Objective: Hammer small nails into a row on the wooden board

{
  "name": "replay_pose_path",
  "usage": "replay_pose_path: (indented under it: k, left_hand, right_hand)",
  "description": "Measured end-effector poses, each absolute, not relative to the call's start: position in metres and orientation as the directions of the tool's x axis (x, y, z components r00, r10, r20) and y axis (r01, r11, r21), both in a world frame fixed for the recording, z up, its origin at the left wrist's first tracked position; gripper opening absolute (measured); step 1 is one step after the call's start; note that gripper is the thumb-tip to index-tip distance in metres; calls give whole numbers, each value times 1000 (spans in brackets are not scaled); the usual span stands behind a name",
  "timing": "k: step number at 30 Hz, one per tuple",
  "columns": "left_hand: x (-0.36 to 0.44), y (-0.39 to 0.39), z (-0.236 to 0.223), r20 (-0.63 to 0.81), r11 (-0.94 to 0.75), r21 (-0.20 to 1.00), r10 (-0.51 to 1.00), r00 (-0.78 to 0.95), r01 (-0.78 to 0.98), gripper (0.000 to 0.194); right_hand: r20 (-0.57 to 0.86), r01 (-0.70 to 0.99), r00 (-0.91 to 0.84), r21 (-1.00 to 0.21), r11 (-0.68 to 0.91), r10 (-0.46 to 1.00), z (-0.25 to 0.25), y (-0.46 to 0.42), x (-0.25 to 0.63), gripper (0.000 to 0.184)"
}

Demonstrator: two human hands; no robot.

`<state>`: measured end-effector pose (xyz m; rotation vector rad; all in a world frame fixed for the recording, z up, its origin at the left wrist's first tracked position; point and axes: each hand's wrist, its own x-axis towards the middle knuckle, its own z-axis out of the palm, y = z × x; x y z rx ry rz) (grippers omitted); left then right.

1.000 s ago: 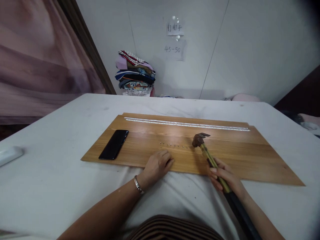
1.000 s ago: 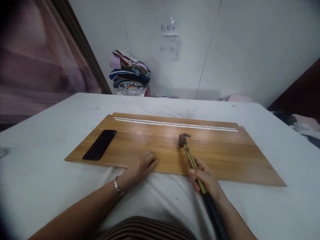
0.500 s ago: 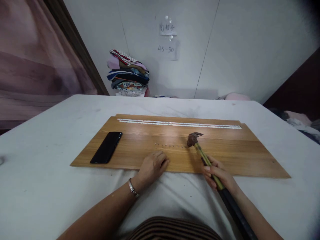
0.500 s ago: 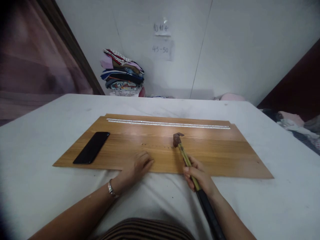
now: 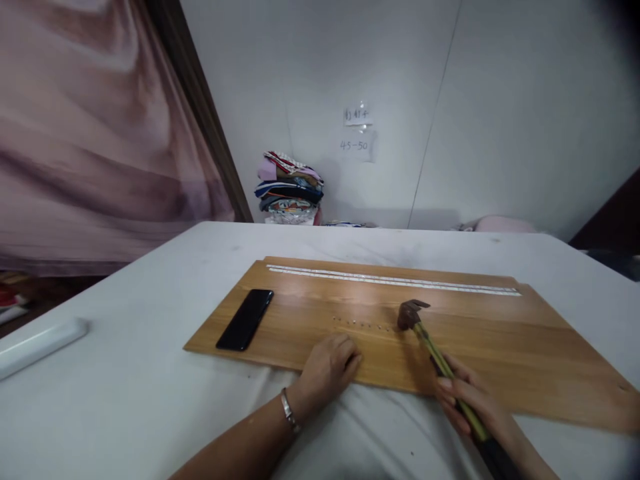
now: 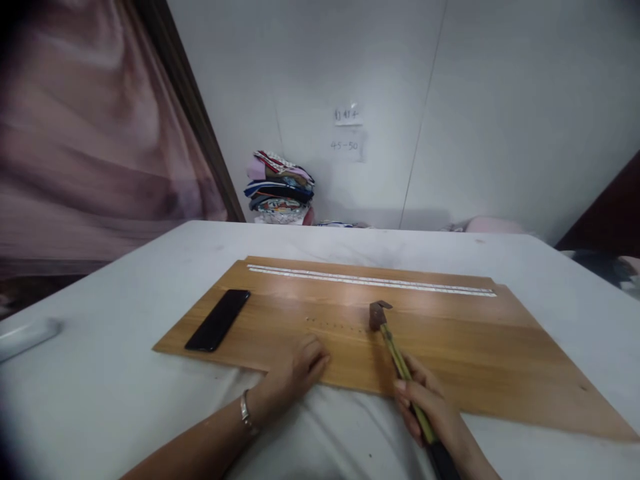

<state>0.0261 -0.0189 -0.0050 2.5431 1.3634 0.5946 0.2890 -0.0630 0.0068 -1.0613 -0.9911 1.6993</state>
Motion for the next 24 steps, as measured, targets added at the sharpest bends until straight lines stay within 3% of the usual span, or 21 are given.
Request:
replay_pose_path:
  k: [14, 24]
  left_hand:
    - [27, -21, -6, 274, -553, 327, 832, 483, 766, 7]
    - [26, -18, -7, 242, -564, 364, 825, 510, 741, 16]
  right_hand:
    - [-249, -212, -259, -928, -306, 933, -9, -61, 294, 35]
    - [-241, -230, -278, -923, -308, 930, 9, -62, 289, 35]
